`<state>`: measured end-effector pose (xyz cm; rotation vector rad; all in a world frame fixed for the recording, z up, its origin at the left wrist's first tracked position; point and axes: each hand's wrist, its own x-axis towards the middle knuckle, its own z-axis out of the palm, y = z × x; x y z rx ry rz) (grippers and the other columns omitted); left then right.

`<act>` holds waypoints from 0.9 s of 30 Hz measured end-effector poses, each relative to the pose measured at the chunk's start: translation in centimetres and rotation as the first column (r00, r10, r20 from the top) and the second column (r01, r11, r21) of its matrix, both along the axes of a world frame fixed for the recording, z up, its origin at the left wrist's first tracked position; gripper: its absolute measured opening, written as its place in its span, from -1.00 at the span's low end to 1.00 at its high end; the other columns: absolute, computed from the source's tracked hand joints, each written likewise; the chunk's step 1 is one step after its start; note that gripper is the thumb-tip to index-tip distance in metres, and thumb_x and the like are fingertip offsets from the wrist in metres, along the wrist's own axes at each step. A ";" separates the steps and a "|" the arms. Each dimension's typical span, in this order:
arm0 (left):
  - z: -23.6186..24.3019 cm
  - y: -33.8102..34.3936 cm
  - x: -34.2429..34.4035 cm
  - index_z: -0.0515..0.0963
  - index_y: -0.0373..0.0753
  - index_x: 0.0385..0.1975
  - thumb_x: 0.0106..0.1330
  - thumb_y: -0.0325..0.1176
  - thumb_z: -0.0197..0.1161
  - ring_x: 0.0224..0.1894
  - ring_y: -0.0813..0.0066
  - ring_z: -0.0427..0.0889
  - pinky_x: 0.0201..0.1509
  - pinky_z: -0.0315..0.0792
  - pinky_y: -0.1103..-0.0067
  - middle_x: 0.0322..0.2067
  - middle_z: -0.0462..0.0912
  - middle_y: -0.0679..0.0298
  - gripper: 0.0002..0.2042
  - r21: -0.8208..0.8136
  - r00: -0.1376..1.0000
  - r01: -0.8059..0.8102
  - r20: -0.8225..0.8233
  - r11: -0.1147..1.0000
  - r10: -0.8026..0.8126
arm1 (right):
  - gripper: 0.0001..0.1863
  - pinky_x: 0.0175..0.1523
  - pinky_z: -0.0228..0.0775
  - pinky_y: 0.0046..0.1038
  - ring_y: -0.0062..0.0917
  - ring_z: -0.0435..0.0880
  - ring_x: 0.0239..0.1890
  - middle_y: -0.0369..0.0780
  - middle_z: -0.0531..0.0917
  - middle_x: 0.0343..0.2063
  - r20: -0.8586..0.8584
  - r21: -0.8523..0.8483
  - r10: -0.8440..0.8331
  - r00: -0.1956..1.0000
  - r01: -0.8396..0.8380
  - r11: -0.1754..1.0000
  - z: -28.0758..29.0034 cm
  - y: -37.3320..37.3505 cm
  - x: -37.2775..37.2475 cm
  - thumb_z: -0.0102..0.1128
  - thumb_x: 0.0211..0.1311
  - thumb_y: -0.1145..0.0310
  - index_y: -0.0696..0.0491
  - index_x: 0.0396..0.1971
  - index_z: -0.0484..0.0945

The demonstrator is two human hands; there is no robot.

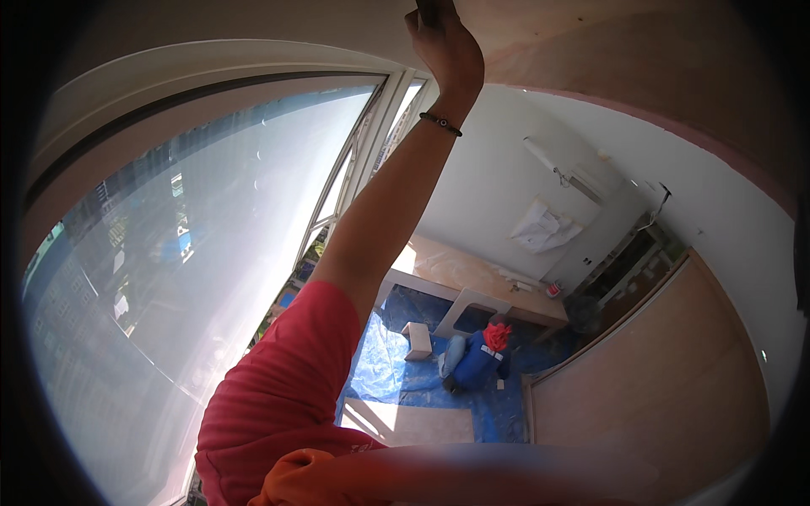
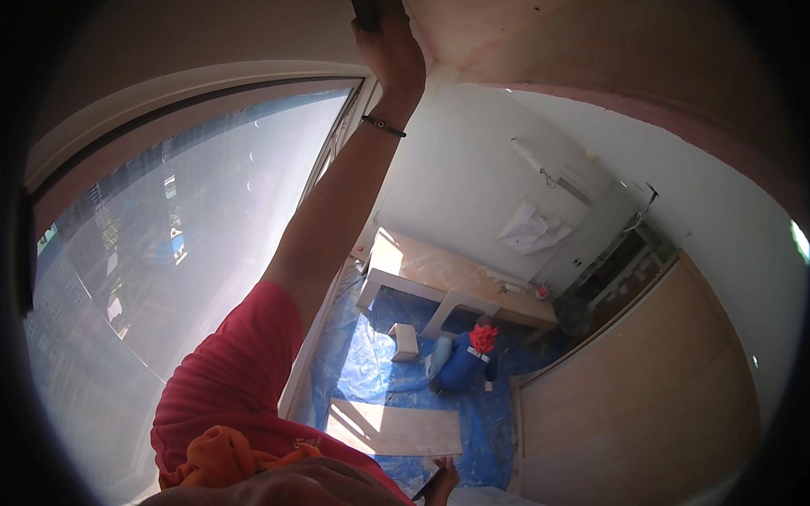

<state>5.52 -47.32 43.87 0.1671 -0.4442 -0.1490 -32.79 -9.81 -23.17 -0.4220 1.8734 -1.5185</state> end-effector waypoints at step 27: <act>13.4 -0.6 -3.2 0.58 -0.60 -0.09 0.40 -0.51 0.09 0.02 -0.14 0.69 0.10 0.59 0.16 -0.14 0.69 -0.30 -0.74 0.232 0.989 -0.110 -0.068 0.967 0.129 | -0.49 -0.15 0.30 -0.40 -0.47 0.63 -0.27 -0.19 0.73 -0.27 0.147 0.003 0.000 0.989 0.000 1.000 4.5 0.0 -2.1 0.03 0.49 0.01 0.22 -0.03 0.59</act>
